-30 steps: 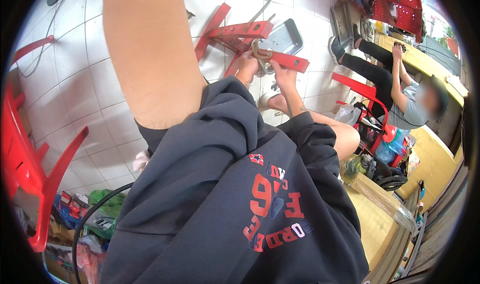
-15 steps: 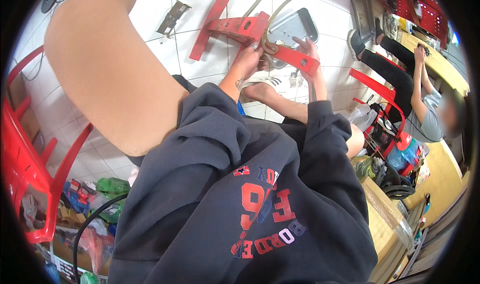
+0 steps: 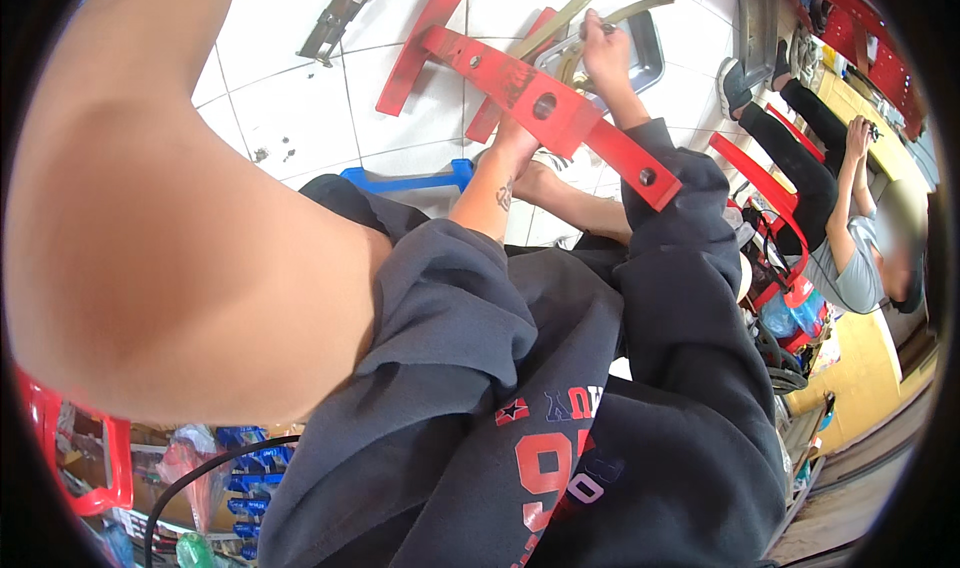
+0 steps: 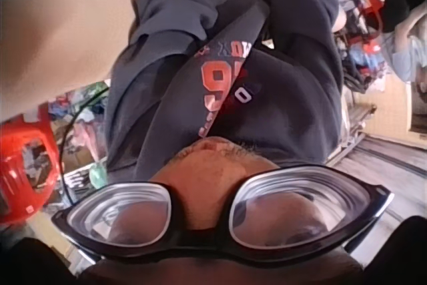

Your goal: The person sits on the floor and assembles a red metal frame by inserting a brass-colored curved bracket into the structure. They use a screwdriver to tighten screws and secure the bracket to the frame, repeatedly adjusting the components to ensure a proper fit.

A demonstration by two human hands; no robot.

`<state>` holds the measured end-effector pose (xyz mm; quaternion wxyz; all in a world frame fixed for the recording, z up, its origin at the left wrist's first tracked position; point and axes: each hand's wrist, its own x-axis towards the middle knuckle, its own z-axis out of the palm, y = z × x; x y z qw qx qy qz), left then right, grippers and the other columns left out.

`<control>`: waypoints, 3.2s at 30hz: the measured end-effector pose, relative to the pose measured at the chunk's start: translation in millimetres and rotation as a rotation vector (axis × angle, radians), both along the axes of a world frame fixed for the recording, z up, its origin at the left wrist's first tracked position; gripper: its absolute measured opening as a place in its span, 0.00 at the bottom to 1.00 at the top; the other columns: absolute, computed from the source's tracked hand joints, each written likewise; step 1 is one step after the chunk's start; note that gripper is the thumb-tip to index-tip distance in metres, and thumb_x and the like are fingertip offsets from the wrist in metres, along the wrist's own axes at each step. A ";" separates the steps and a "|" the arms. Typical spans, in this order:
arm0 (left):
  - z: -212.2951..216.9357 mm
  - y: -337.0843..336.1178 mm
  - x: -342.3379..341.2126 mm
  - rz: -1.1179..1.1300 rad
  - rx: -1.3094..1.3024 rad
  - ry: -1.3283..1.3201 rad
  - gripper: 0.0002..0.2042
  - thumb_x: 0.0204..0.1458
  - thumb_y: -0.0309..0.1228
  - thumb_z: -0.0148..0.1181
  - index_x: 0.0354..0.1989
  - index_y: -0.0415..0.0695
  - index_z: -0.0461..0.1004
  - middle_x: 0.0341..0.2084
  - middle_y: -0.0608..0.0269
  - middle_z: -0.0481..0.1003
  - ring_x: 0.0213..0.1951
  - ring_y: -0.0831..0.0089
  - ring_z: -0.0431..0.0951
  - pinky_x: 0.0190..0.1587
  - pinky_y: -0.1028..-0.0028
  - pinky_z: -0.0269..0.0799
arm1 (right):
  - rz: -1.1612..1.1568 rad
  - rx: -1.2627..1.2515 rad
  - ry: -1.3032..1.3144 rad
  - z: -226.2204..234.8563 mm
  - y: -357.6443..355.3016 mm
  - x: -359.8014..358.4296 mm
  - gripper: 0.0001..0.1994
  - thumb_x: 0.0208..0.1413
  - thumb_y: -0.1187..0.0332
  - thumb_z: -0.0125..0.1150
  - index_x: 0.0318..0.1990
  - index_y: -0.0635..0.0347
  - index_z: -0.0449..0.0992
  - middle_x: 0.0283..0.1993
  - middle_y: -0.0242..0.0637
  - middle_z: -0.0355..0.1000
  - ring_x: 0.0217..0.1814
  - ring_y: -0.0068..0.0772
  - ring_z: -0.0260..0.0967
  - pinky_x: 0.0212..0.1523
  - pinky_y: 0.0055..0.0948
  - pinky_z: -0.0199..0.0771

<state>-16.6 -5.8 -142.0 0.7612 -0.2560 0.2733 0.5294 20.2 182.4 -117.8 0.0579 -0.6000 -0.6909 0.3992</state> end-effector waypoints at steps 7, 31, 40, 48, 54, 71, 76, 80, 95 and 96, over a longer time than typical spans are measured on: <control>26.3 -0.8 -15.4 -0.142 -0.061 0.083 0.16 0.60 0.46 0.49 0.49 0.52 0.71 0.32 0.70 0.73 0.32 0.77 0.73 0.33 0.76 0.68 | -0.006 0.177 -0.046 33.4 -7.2 -23.8 0.23 0.63 0.57 0.51 0.22 0.68 0.73 0.17 0.35 0.67 0.22 0.27 0.63 0.28 0.33 0.64; 35.6 -38.0 -35.4 -1.395 0.114 0.983 0.24 0.51 0.37 0.57 0.57 0.44 0.73 0.57 0.51 0.72 0.59 0.57 0.73 0.58 0.61 0.69 | 0.090 0.210 -0.072 37.3 26.2 12.7 0.20 0.63 0.58 0.49 0.27 0.66 0.74 0.20 0.36 0.69 0.23 0.28 0.66 0.25 0.34 0.67; 52.2 -34.0 -44.5 -1.331 0.034 0.953 0.23 0.51 0.35 0.55 0.58 0.45 0.73 0.55 0.51 0.74 0.57 0.57 0.74 0.56 0.61 0.71 | 0.136 0.127 -0.059 41.5 21.7 5.9 0.18 0.62 0.58 0.49 0.29 0.65 0.74 0.22 0.35 0.70 0.24 0.28 0.66 0.26 0.33 0.67; 13.1 -20.5 -14.0 -0.432 -0.177 0.568 0.22 0.61 0.41 0.46 0.54 0.35 0.70 0.36 0.51 0.81 0.34 0.64 0.83 0.37 0.65 0.77 | 0.122 0.062 -0.154 33.2 18.6 5.0 0.17 0.61 0.58 0.50 0.29 0.64 0.73 0.20 0.36 0.69 0.22 0.30 0.66 0.24 0.34 0.66; 39.5 -5.4 -22.1 -0.267 -0.045 0.290 0.25 0.61 0.47 0.52 0.47 0.31 0.71 0.35 0.49 0.80 0.29 0.64 0.83 0.32 0.68 0.77 | 0.104 -0.020 -0.124 34.1 16.6 -0.8 0.16 0.61 0.60 0.49 0.28 0.64 0.73 0.19 0.37 0.69 0.22 0.30 0.67 0.24 0.34 0.67; 119.4 18.1 -22.8 -0.017 0.126 0.202 0.23 0.48 0.35 0.72 0.49 0.40 0.71 0.44 0.55 0.77 0.42 0.64 0.81 0.38 0.64 0.82 | 0.142 0.020 -0.189 40.6 14.5 -12.7 0.18 0.61 0.62 0.48 0.29 0.70 0.74 0.19 0.41 0.71 0.23 0.34 0.70 0.26 0.35 0.71; 109.9 20.5 -15.5 0.022 0.070 0.152 0.23 0.46 0.29 0.73 0.48 0.38 0.70 0.42 0.54 0.77 0.42 0.61 0.81 0.40 0.61 0.81 | 0.087 0.036 -0.150 44.4 6.6 -16.6 0.17 0.62 0.64 0.47 0.29 0.70 0.73 0.19 0.40 0.70 0.20 0.31 0.68 0.22 0.33 0.69; 110.2 20.4 -19.1 0.004 0.091 0.136 0.23 0.45 0.28 0.74 0.47 0.37 0.70 0.41 0.54 0.78 0.39 0.60 0.82 0.41 0.62 0.81 | 0.083 -0.065 -0.072 44.6 10.5 -13.3 0.16 0.63 0.64 0.47 0.30 0.70 0.73 0.20 0.39 0.70 0.19 0.31 0.67 0.20 0.34 0.68; 113.4 19.2 -16.0 -0.001 0.073 0.265 0.17 0.49 0.37 0.72 0.40 0.42 0.73 0.30 0.61 0.80 0.29 0.72 0.81 0.32 0.74 0.79 | 0.021 -0.117 -0.173 39.0 7.4 -22.7 0.17 0.65 0.63 0.50 0.29 0.67 0.74 0.21 0.36 0.71 0.20 0.27 0.67 0.21 0.33 0.67; 114.9 19.0 -15.6 0.011 0.077 0.272 0.17 0.49 0.37 0.72 0.40 0.42 0.73 0.30 0.61 0.80 0.29 0.72 0.81 0.32 0.74 0.79 | 0.024 -0.113 -0.162 36.8 10.2 -20.8 0.16 0.65 0.63 0.50 0.29 0.67 0.74 0.21 0.37 0.71 0.21 0.28 0.67 0.21 0.33 0.67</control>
